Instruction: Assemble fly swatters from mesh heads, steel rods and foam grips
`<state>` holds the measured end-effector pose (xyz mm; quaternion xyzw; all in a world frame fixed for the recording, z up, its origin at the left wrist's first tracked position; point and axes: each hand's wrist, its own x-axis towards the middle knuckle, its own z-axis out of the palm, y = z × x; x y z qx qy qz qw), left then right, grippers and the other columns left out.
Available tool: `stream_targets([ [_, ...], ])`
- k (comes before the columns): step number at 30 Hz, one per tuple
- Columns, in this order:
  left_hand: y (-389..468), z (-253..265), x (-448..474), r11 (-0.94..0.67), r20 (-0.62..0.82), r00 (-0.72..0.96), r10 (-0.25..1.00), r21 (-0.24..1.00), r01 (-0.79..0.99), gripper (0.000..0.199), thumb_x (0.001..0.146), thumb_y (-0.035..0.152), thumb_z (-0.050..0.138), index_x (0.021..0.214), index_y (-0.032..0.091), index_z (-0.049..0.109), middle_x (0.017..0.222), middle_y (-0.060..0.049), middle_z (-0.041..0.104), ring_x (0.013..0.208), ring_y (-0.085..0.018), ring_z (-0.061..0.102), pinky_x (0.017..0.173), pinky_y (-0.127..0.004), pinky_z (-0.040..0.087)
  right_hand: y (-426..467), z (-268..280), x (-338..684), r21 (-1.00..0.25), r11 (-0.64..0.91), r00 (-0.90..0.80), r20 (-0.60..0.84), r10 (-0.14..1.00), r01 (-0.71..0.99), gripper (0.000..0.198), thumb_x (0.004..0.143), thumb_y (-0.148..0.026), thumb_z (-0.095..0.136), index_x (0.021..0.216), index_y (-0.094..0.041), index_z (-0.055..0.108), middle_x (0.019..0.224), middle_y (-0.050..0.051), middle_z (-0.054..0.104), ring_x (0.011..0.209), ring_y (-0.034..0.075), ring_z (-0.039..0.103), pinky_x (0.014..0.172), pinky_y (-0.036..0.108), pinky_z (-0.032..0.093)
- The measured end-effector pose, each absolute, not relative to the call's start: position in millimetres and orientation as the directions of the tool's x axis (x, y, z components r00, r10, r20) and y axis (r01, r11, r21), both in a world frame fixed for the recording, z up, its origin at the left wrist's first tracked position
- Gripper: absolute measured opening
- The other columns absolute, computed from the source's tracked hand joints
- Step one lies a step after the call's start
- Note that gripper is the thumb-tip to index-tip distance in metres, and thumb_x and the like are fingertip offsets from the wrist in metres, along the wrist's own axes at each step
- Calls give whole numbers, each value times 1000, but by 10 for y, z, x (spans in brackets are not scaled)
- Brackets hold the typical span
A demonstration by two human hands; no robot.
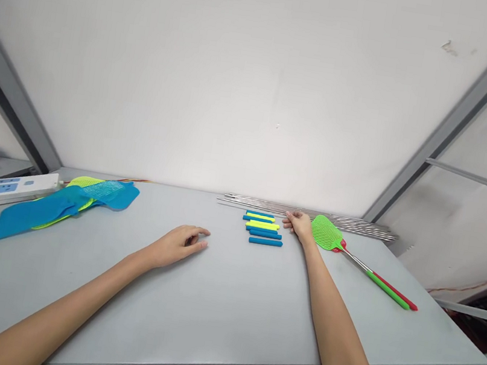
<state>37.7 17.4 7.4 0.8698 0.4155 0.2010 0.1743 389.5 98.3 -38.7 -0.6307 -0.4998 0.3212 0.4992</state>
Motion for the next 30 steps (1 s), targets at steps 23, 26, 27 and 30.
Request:
stream_targets([
  [23,175,76,380,-595,201,579,791,478,647,40,76,44,31,97,18,52,64,-1,47,65,-15,44,63,-26,34,887,-282,3763,-843,198,309,387,869,500,37,59,-47,50,69,-12,57,47,0,53,38,9,39,41,22,31],
  [26,182,69,380,-599,208,579,788,479,642,39,76,43,31,97,18,52,63,-1,47,65,-16,44,63,-26,34,897,-266,3742,-843,215,310,401,862,493,38,59,-48,49,71,-12,57,47,0,53,37,8,37,41,23,32],
  [27,186,64,380,-600,212,579,787,480,640,38,76,42,32,97,18,53,63,-1,47,65,-16,44,63,-26,34,903,-262,3734,-843,221,309,406,860,491,39,59,-48,49,71,-12,57,49,0,54,37,8,37,42,23,32],
  [30,195,46,377,-602,218,579,786,484,635,38,76,42,32,97,19,53,63,-1,47,66,-16,44,63,-26,34,932,-251,3701,-839,238,306,420,854,489,40,59,-49,50,72,-12,57,50,1,55,39,9,38,42,23,34],
])
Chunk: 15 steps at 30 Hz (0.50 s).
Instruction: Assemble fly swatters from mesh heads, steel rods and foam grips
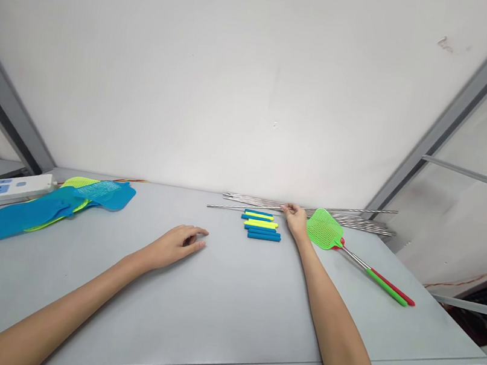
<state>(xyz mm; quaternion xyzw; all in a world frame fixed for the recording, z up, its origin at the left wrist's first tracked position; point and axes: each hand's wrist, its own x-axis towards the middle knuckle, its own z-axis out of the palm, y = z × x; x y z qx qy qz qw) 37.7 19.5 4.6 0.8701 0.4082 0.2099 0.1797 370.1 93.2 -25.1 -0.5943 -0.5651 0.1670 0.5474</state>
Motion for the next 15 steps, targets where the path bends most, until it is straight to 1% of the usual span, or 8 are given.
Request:
stream_targets([
  [5,190,42,375,-595,214,571,792,481,644,38,76,42,31,97,19,53,64,-2,49,67,-16,45,63,-26,34,980,-248,3649,-829,254,325,450,832,498,41,60,-49,50,75,-12,57,52,2,56,41,10,40,44,23,35],
  [10,188,50,380,-596,209,575,791,472,649,38,77,41,30,98,19,52,65,-2,49,68,-17,46,65,-26,34,972,-270,3630,-821,266,344,475,810,505,41,60,-49,51,74,-11,57,54,3,58,46,12,46,48,25,37],
  [15,186,53,380,-600,208,578,789,464,652,38,77,41,29,98,19,52,64,-2,49,67,-16,45,64,-26,34,963,-303,3642,-821,269,360,483,798,504,40,61,-47,50,75,-11,59,61,6,61,50,14,50,50,26,39],
])
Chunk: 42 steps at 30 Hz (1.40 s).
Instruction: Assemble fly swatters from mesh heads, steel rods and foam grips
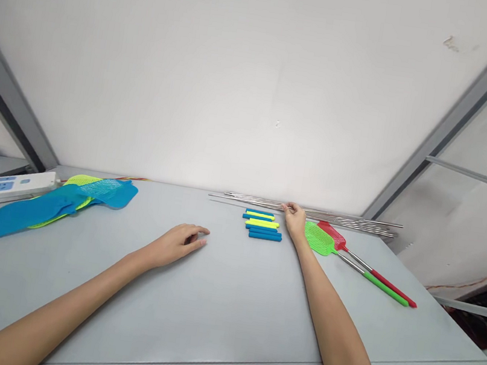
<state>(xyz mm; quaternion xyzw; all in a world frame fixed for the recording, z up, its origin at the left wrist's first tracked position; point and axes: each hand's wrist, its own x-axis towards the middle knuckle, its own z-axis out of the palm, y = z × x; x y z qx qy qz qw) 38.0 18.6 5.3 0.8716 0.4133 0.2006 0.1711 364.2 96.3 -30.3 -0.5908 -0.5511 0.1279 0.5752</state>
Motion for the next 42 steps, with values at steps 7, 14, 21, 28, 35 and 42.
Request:
stream_targets([
  [7,185,40,376,-599,214,574,791,463,653,37,77,41,29,99,20,51,66,-2,49,68,-16,45,66,-26,35,944,-299,3605,-817,286,386,506,771,501,42,62,-46,49,79,-9,61,72,10,62,57,16,53,54,28,41],
  [14,183,28,377,-587,212,565,798,485,648,37,77,40,30,99,20,51,65,-2,49,69,-16,45,68,-27,35,848,-283,3478,-814,291,394,515,761,503,40,61,-45,51,77,-10,63,70,9,62,58,16,53,53,27,42],
  [21,183,33,377,-450,166,480,861,688,569,35,75,42,33,92,20,55,74,-3,53,69,-16,47,65,-27,36,741,-238,3348,-831,307,406,508,759,464,45,63,-47,48,82,-8,61,73,10,62,46,12,49,44,26,40],
  [28,250,23,379,-187,65,335,940,919,346,40,73,47,34,91,18,55,78,-2,54,65,-12,47,65,-24,35,664,-123,3094,-824,338,342,512,788,454,39,64,-44,49,79,-12,63,70,7,62,52,15,53,47,26,42],
  [35,301,30,341,-16,12,193,981,1000,22,42,72,49,37,98,19,51,79,-1,50,55,-7,46,53,-20,33,547,-2,2882,-781,412,229,558,798,470,31,66,-39,49,78,-15,63,76,5,63,70,18,56,63,28,43],
  [42,357,41,308,123,-98,89,991,928,-351,36,71,45,44,91,16,50,72,0,50,50,-5,48,47,-19,35,480,23,2780,-765,407,164,544,823,499,32,68,-42,45,77,-16,63,69,3,61,66,18,56,57,27,43],
])
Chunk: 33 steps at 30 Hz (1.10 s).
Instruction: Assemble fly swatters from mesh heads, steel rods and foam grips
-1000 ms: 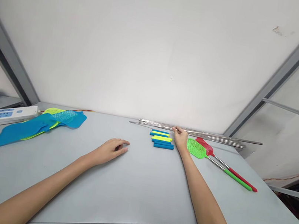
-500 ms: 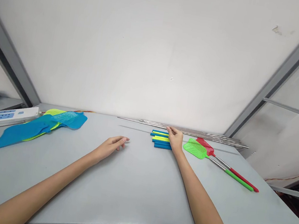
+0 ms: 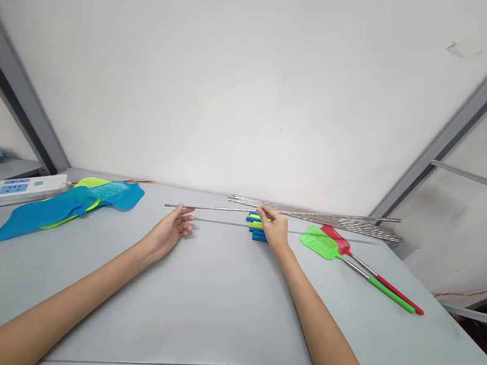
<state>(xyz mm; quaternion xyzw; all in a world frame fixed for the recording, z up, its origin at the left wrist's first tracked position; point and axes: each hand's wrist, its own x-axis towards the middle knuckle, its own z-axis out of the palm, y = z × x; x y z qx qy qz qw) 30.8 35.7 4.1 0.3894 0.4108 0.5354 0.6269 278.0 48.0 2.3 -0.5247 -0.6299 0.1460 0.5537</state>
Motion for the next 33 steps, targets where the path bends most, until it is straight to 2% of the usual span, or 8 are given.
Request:
stream_targets([
  [5,454,3,233,141,-136,47,990,857,-496,23,75,35,44,84,15,52,65,2,51,46,-4,48,46,-18,39,477,31,2782,-767,402,169,542,823,499,31,67,-41,46,78,-17,63,70,3,62,65,18,57,55,27,44],
  [11,527,-40,154,157,-155,49,987,833,-530,20,77,29,42,85,15,54,58,3,49,46,-4,48,45,-17,39,456,69,2774,-736,440,177,594,785,514,28,68,-39,48,78,-18,62,77,3,63,71,17,57,65,27,43],
  [19,517,-41,165,167,-163,55,985,828,-535,19,77,29,42,81,15,54,59,3,49,46,-4,47,44,-17,39,366,210,2737,-730,463,213,624,752,503,30,72,-39,42,80,-16,60,79,5,62,67,15,55,53,23,42],
  [23,512,-34,177,177,-187,38,982,823,-540,19,79,27,40,77,14,54,56,3,47,45,-4,46,44,-17,38,365,240,2752,-773,484,304,616,727,411,30,72,-39,42,82,-15,57,79,7,62,68,15,56,49,23,43],
  [27,498,-27,199,193,-201,44,979,823,-534,19,79,27,40,77,13,54,56,3,46,44,-3,45,43,-17,38,377,253,2793,-802,513,471,596,650,307,33,73,-39,40,89,-13,51,72,7,61,63,16,58,46,23,43],
  [33,440,-27,267,201,-173,103,980,828,-523,19,71,32,51,78,14,54,62,3,47,46,-3,46,44,-17,37,404,263,2859,-762,605,606,600,522,233,37,74,-37,40,105,-19,31,71,3,59,52,10,55,44,21,43],
])
